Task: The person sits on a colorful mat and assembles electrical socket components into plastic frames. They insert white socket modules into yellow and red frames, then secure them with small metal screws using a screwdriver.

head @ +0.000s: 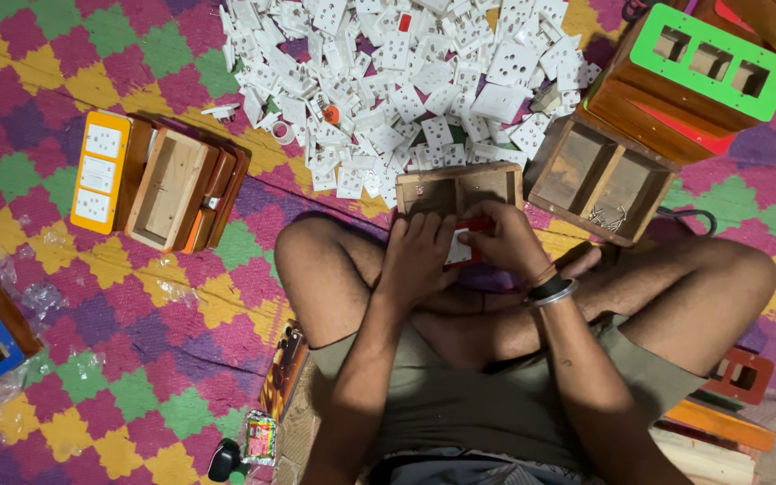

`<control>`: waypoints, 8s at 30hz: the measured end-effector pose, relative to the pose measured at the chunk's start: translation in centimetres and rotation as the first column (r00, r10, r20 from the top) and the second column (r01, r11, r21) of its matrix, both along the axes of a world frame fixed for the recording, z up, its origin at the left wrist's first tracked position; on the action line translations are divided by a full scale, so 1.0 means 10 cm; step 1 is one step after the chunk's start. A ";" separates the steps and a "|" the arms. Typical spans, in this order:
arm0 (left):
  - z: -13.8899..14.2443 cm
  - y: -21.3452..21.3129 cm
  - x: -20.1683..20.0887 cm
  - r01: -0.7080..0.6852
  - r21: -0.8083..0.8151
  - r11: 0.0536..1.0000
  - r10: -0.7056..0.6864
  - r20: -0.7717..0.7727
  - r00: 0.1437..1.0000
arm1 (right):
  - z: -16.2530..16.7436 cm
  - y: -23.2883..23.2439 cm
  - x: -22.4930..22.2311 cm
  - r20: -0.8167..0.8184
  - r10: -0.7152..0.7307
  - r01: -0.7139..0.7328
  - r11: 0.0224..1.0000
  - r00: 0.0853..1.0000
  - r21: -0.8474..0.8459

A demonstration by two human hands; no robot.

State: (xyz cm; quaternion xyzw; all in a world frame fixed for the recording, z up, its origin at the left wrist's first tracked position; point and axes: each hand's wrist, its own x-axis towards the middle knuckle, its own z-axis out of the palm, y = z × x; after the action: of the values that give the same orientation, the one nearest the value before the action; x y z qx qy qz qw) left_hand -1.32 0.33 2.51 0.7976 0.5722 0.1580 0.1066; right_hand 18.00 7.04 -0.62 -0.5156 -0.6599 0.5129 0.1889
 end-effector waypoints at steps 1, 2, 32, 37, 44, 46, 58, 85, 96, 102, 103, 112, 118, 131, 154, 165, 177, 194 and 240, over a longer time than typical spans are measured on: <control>0.00 0.00 0.00 0.003 -0.020 1.000 -0.003 -0.002 1.000 | 0.00 0.01 0.01 -0.042 0.003 -0.004 0.999 0.999 -0.033; 0.00 -0.01 0.01 0.007 -0.011 1.000 -0.007 -0.003 1.000 | 0.01 0.01 0.02 -0.084 0.003 -0.008 0.998 0.996 -0.066; -0.10 -0.05 0.02 0.035 0.049 0.998 -0.038 0.056 0.998 | 0.27 0.01 0.03 0.193 0.129 -0.107 0.987 0.973 -0.122; -0.09 -0.06 0.02 0.042 0.032 0.999 -0.045 0.090 0.995 | 0.25 0.01 0.05 0.152 0.157 -0.183 0.968 0.976 0.170; -0.07 -0.06 0.04 0.046 0.033 0.998 -0.049 0.076 0.996 | 0.13 0.01 0.08 0.164 0.144 -0.160 0.983 0.976 0.085; -0.06 -0.05 0.03 0.049 0.027 0.998 -0.050 0.065 0.997 | 0.10 -0.01 0.08 0.143 0.125 -0.150 0.972 0.982 0.182; -0.09 -0.07 0.10 0.050 -0.032 0.998 -0.049 0.016 0.999 | 0.25 0.05 0.20 0.076 0.181 -0.179 0.983 0.981 -0.027; -0.08 -0.08 0.11 0.004 0.005 1.000 -0.004 0.029 1.000 | 0.24 0.02 0.13 -0.022 0.094 -0.092 0.993 0.995 0.078; -0.08 0.11 -0.28 -0.547 0.125 0.828 0.509 0.246 0.825 | 0.14 -0.04 0.16 0.352 -0.124 -0.059 0.882 0.928 0.468; -0.21 0.10 -0.19 -0.526 0.128 0.841 0.491 0.230 0.841 | -0.26 -0.10 -0.09 0.691 -0.016 -0.254 0.924 0.723 0.287; -0.23 0.10 -0.18 -0.517 0.107 0.849 0.488 0.216 0.846 | -0.29 -0.09 -0.10 0.676 -0.008 -0.280 0.906 0.737 0.316; -0.32 0.13 -0.11 -0.482 0.065 0.874 0.456 0.235 0.859 | -0.24 -0.12 -0.02 0.536 -0.050 -0.159 0.928 0.843 0.337; -0.28 0.12 -0.09 -0.466 0.135 0.874 0.430 0.228 0.873 | -0.32 -0.05 -0.04 0.616 -0.028 -0.197 0.936 0.787 0.293; -0.34 0.13 -0.08 -0.460 0.068 0.885 0.440 0.203 0.875 | -0.34 -0.01 -0.06 0.644 0.007 -0.269 0.912 0.765 0.308; -0.34 0.13 -0.08 -0.455 0.099 0.885 0.427 0.219 0.877 | -0.23 -0.07 0.10 0.164 -0.128 0.061 0.931 0.978 0.361; -0.30 0.12 -0.07 -0.455 0.094 0.885 0.431 0.201 0.880 | -0.34 0.02 0.14 -0.231 -0.370 0.329 0.923 0.900 -0.200; -0.29 0.12 -0.02 -0.432 0.167 0.886 0.407 0.164 0.899 | -0.21 -0.02 0.24 -0.359 -0.356 0.294 0.931 0.863 -0.215; -0.15 0.06 0.12 -0.216 0.079 0.973 0.210 0.083 0.974 | 0.28 -0.05 0.06 -0.252 -0.079 0.053 0.993 0.965 -0.108; -0.15 0.04 0.09 -0.398 0.120 0.910 0.365 0.228 0.903 | -0.32 -0.21 0.08 -0.187 -0.487 0.498 0.867 0.853 0.012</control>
State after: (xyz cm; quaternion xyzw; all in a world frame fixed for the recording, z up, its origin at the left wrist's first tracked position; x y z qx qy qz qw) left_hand -0.41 0.71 1.01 0.6558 0.6889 0.3019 0.0649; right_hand 18.85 4.96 -3.82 -0.6137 -0.5014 0.4711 0.3875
